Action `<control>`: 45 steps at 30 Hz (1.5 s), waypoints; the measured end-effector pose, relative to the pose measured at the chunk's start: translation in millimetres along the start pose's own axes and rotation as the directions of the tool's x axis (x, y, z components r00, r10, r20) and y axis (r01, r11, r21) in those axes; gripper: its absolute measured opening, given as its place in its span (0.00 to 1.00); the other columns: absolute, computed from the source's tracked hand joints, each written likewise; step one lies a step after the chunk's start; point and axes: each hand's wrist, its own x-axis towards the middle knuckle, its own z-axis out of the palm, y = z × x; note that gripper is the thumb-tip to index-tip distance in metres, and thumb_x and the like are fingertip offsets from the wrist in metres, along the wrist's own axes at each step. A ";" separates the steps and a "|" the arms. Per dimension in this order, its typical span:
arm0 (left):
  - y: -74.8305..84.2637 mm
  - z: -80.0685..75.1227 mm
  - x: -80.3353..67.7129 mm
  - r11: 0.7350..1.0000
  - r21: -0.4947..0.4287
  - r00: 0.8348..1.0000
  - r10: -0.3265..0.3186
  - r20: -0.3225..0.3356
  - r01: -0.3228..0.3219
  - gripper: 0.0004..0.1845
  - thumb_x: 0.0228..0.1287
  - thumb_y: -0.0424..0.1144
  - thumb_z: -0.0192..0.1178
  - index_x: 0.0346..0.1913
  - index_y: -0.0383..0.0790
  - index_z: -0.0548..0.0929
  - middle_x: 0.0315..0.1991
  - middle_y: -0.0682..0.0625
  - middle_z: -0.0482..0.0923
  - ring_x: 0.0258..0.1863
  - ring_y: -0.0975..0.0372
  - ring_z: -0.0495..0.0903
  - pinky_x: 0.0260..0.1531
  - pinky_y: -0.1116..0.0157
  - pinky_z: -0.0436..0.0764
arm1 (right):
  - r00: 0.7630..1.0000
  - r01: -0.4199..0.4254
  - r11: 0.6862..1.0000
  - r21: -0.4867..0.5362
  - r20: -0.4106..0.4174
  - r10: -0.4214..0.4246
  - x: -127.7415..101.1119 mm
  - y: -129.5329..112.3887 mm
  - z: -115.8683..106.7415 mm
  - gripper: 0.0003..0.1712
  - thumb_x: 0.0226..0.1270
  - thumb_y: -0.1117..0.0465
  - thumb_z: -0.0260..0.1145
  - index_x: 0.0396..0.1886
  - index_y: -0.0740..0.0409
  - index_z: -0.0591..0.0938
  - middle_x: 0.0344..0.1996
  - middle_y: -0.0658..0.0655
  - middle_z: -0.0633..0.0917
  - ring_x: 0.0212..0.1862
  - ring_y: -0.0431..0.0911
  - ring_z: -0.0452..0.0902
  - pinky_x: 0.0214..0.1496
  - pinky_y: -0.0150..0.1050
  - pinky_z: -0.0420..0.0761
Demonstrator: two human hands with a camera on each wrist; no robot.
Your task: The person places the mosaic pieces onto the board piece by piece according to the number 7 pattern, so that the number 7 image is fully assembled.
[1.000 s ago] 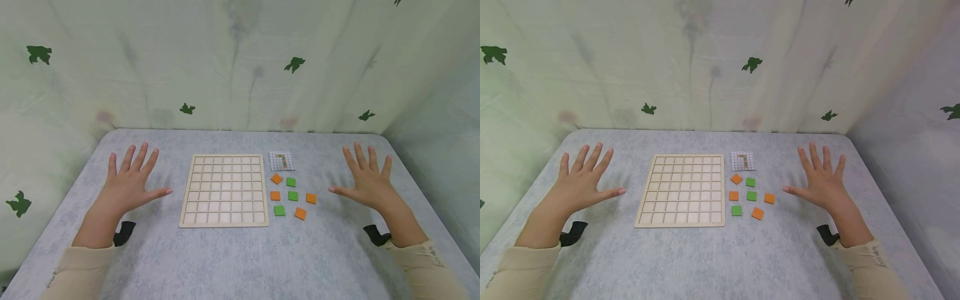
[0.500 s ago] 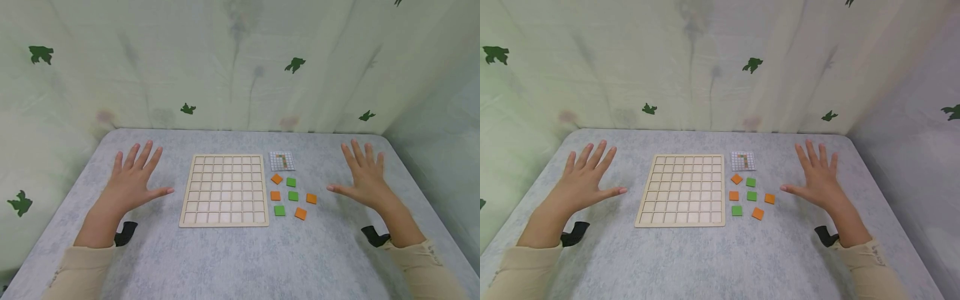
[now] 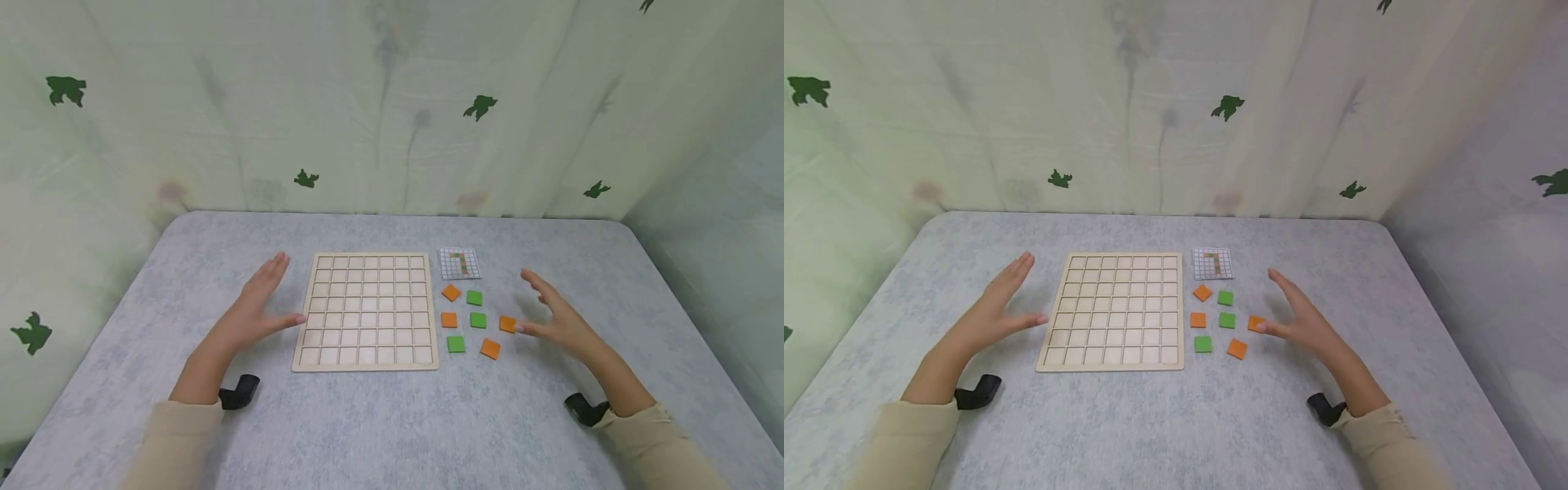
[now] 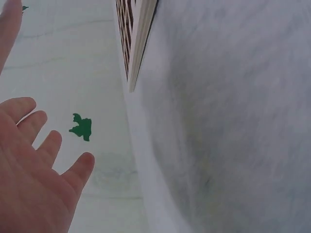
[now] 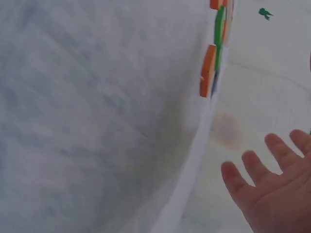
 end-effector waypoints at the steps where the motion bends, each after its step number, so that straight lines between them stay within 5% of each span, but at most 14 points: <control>1: -0.2 4.4 1.0 0.999 -0.034 1.000 -0.004 0.012 0.004 0.56 0.48 0.55 0.66 0.71 0.49 0.38 0.71 0.48 0.35 0.68 0.51 0.35 0.59 0.43 0.44 | 1.000 -0.008 1.000 0.024 0.018 0.008 0.8 3.1 3.8 0.54 0.50 0.58 0.71 0.71 0.53 0.49 0.67 0.62 0.53 0.64 0.61 0.49 0.58 0.62 0.54; 6: -3.3 21.4 2.6 0.983 -0.169 0.997 -0.055 0.063 0.065 0.53 0.49 0.50 0.67 0.71 0.48 0.43 0.70 0.47 0.40 0.68 0.52 0.39 0.60 0.46 0.46 | 0.996 -0.030 0.998 0.057 0.081 0.025 4.5 15.4 17.1 0.45 0.51 0.57 0.70 0.67 0.60 0.59 0.61 0.63 0.65 0.54 0.57 0.66 0.54 0.54 0.66; 12: -13.4 31.8 -1.6 0.952 -0.268 0.985 -0.121 0.126 0.151 0.48 0.51 0.53 0.65 0.71 0.46 0.49 0.69 0.48 0.45 0.67 0.53 0.42 0.61 0.49 0.47 | 0.998 -0.025 0.999 -0.047 0.059 0.028 4.1 22.4 21.8 0.28 0.53 0.61 0.69 0.55 0.63 0.73 0.49 0.59 0.75 0.46 0.50 0.71 0.48 0.46 0.71; 18: -21.9 36.1 -4.3 0.962 -0.251 0.988 -0.077 0.135 0.109 0.43 0.55 0.51 0.61 0.69 0.40 0.53 0.68 0.42 0.48 0.67 0.49 0.44 0.60 0.48 0.48 | 0.999 -0.015 0.992 -0.126 0.028 0.019 3.2 21.0 22.8 0.15 0.54 0.65 0.68 0.42 0.63 0.79 0.41 0.58 0.75 0.41 0.48 0.71 0.44 0.45 0.74; 25: -25.1 37.1 -4.4 0.972 -0.222 0.988 -0.040 0.152 0.074 0.40 0.58 0.50 0.59 0.68 0.37 0.55 0.69 0.44 0.47 0.67 0.49 0.43 0.60 0.47 0.49 | 0.997 -0.051 0.991 -0.127 0.049 0.058 9.8 9.4 19.5 0.16 0.58 0.63 0.65 0.46 0.62 0.78 0.42 0.57 0.77 0.43 0.49 0.72 0.44 0.45 0.73; 35: -24.6 38.8 -4.0 0.975 -0.211 0.988 -0.044 0.148 0.075 0.40 0.57 0.50 0.60 0.68 0.37 0.56 0.69 0.44 0.47 0.67 0.48 0.43 0.59 0.47 0.49 | 0.990 0.141 0.990 -0.023 -0.014 -0.141 55.7 -44.2 21.1 0.20 0.60 0.61 0.63 0.52 0.60 0.77 0.47 0.56 0.77 0.44 0.48 0.72 0.46 0.45 0.73; 45: -26.4 40.0 -2.8 0.978 -0.187 0.988 -0.063 0.139 0.089 0.41 0.56 0.51 0.60 0.68 0.38 0.56 0.69 0.43 0.47 0.67 0.48 0.44 0.59 0.46 0.50 | 0.933 0.360 0.918 0.166 -0.062 -0.355 125.2 -103.5 73.6 0.20 0.60 0.62 0.63 0.52 0.61 0.77 0.47 0.54 0.77 0.46 0.45 0.72 0.47 0.40 0.73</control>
